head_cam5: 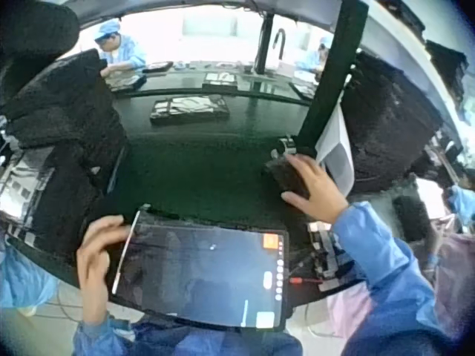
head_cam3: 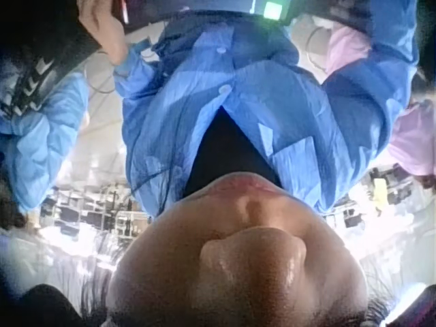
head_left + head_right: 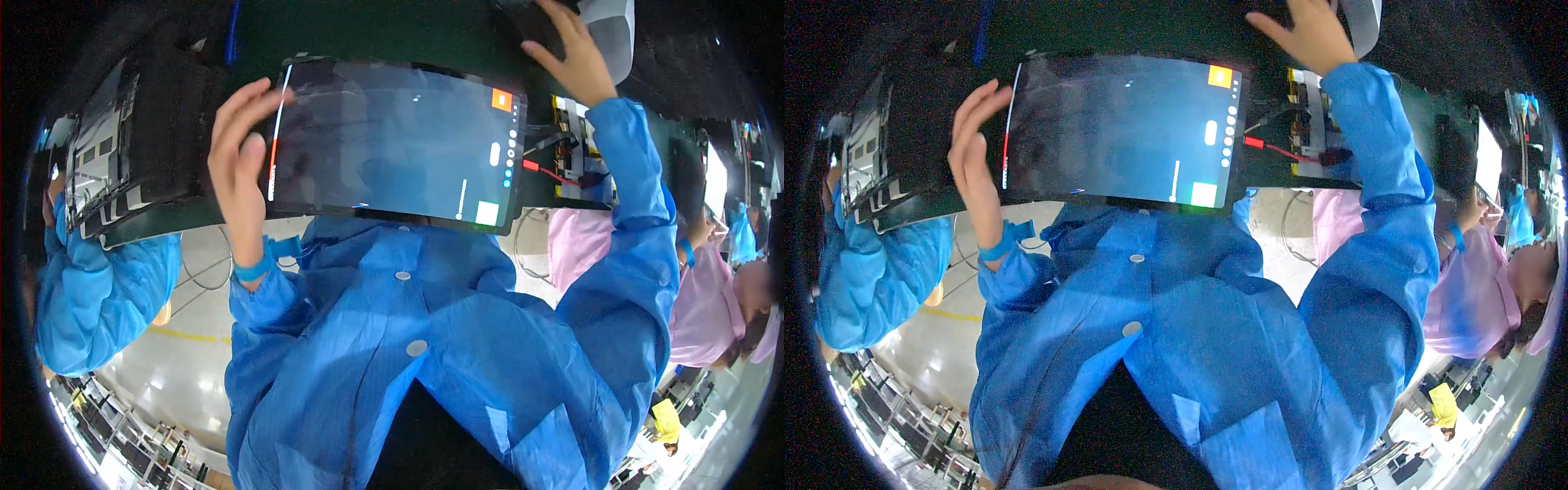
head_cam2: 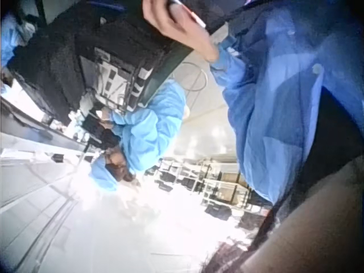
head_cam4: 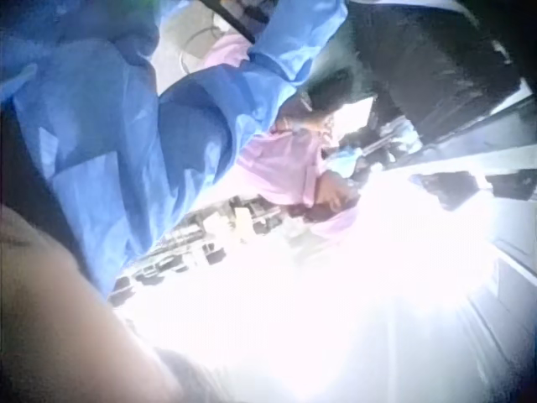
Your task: The person connects tablet assemblies to a testing board, tests their screens by touching the displays and inserting a cable, and marks the tablet components with a pen.
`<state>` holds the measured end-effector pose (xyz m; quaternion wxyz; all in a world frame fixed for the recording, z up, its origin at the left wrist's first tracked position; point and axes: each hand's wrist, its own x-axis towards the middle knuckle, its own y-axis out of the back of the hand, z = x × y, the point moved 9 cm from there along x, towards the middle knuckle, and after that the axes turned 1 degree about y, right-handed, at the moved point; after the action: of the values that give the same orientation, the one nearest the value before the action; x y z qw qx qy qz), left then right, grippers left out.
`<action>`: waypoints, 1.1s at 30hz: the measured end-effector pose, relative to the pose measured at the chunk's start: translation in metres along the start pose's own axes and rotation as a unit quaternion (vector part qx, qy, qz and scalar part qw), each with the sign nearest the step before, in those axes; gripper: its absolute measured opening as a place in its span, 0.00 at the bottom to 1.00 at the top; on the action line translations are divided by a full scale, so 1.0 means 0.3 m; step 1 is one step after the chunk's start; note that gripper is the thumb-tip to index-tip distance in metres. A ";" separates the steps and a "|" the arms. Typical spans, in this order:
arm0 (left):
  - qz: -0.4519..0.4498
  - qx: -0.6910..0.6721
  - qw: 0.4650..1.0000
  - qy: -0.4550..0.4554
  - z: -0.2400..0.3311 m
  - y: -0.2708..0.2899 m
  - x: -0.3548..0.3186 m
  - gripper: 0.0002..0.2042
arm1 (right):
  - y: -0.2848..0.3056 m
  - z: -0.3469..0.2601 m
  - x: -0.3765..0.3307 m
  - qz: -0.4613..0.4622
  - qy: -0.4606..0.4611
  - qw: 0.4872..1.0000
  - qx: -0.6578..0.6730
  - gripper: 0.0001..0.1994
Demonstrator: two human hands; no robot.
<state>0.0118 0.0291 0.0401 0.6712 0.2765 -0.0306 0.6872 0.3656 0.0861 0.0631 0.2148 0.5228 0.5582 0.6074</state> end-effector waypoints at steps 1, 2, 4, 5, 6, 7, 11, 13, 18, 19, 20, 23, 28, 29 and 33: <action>-0.086 0.058 0.993 -0.052 0.105 -0.057 0.001 0.23 | 0.075 -0.009 -0.016 0.020 -0.005 1.000 -0.005 0.31; -0.163 0.123 0.974 -0.098 0.181 -0.116 -0.024 0.21 | 0.133 -0.037 -0.025 0.036 -0.001 0.999 -0.001 0.30; -0.257 0.154 0.921 -0.248 0.342 -0.250 -0.097 0.16 | 0.219 -0.059 -0.076 0.064 -0.028 0.997 0.041 0.27; -0.284 0.148 0.911 -0.259 0.379 -0.319 -0.137 0.17 | 0.255 -0.063 -0.121 0.091 -0.043 0.994 0.047 0.19; -0.311 0.142 0.900 -0.272 0.399 -0.386 -0.178 0.18 | 0.287 -0.062 -0.169 0.121 -0.058 0.990 0.052 0.12; -0.314 0.140 0.899 -0.272 0.397 -0.426 -0.200 0.18 | 0.297 -0.115 -0.204 0.108 -0.023 0.993 0.051 0.10; -0.318 0.151 0.897 -0.267 0.392 -0.485 -0.225 0.15 | 0.203 -0.247 -0.341 0.008 0.024 0.999 0.048 0.07; -0.306 0.121 0.911 -0.248 0.442 -0.458 -0.170 0.14 | 0.148 -0.274 -0.393 -0.005 0.024 0.999 0.021 0.10; -0.230 0.238 0.914 -0.235 0.462 -0.558 -0.051 0.14 | 0.072 -0.243 -0.419 -0.015 0.020 0.998 0.055 0.10; -0.211 0.256 0.911 -0.245 0.453 -0.597 -0.030 0.12 | 0.060 -0.238 -0.411 -0.027 0.026 0.996 0.075 0.09; -0.192 0.275 0.908 -0.253 0.455 -0.627 -0.023 0.11 | 0.049 -0.234 -0.405 -0.039 0.031 0.994 0.097 0.09; -0.312 0.303 0.881 -0.188 0.423 -0.748 0.012 0.27 | 0.024 -0.237 -0.391 -0.065 0.071 0.990 0.101 0.11; -0.354 0.236 0.897 -0.119 0.374 -0.799 0.008 0.24 | 0.013 -0.256 -0.399 -0.059 0.145 0.980 0.123 0.12; -0.371 0.239 0.893 -0.086 0.366 -0.801 0.016 0.24 | 0.007 -0.253 -0.397 -0.074 0.150 0.979 0.117 0.12; -0.352 0.216 0.906 -0.090 0.357 -0.803 0.013 0.24 | -0.001 -0.236 -0.395 -0.093 0.161 0.974 0.126 0.11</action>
<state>0.2746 0.0118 0.0530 0.7875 0.4687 0.1577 0.3679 0.3463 -0.0459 0.0280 0.1102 0.3871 0.7039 0.5852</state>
